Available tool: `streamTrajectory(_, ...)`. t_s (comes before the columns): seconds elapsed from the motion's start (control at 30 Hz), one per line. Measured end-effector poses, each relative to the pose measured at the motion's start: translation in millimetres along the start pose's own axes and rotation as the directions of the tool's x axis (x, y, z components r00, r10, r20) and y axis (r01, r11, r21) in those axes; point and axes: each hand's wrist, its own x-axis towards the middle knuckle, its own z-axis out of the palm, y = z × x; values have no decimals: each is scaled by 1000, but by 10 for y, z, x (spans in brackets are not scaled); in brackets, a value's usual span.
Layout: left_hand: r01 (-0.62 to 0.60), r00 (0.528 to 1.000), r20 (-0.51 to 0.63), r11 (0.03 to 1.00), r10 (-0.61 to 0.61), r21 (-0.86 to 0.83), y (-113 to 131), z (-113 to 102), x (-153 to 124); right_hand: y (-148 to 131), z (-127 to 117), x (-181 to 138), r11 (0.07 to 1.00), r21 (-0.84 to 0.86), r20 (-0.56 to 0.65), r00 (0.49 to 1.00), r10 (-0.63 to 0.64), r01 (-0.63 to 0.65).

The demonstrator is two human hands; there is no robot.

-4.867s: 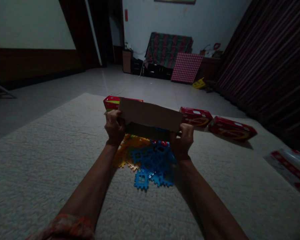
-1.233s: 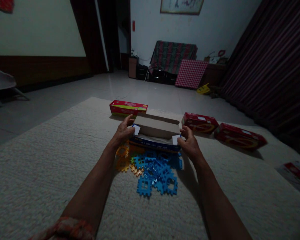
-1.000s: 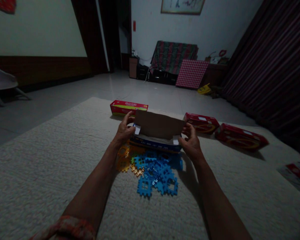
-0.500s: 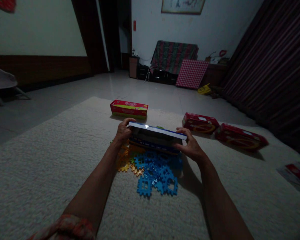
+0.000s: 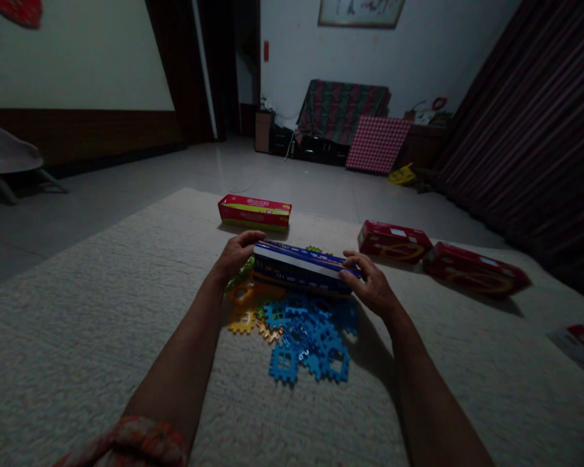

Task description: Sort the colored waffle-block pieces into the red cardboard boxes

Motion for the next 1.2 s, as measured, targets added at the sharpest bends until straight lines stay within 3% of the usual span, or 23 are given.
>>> streamTrajectory(0.13, 76, 996, 49, 988, -70, -135, 37, -60, -29, -10, 13, -4, 1000, -1, -2, 1000, 19, -19)
streamTrajectory(0.23, 42, 997, 66, 985, -32, -168, 22, -73, -32, -3, 15, -6, 1000, -11, -2, 1000, 23, -23)
streamTrajectory(0.4, -58, 988, 138, 998, 62, -39, -55, -108, -1, 23, 15, -1, 1000, -22, 1, 1000, 12, -12)
streamTrajectory(0.67, -102, 983, 158, 993, 91, 62, -40, -113, -12, 49, 28, 0, 1000, -15, -6, 1000, -1, 1)
streamTrajectory(1.2, -73, 973, 219, 997, 71, 2, -96, -176, -22, 67, -1, 6, 998, -12, -16, 998, -57, 57)
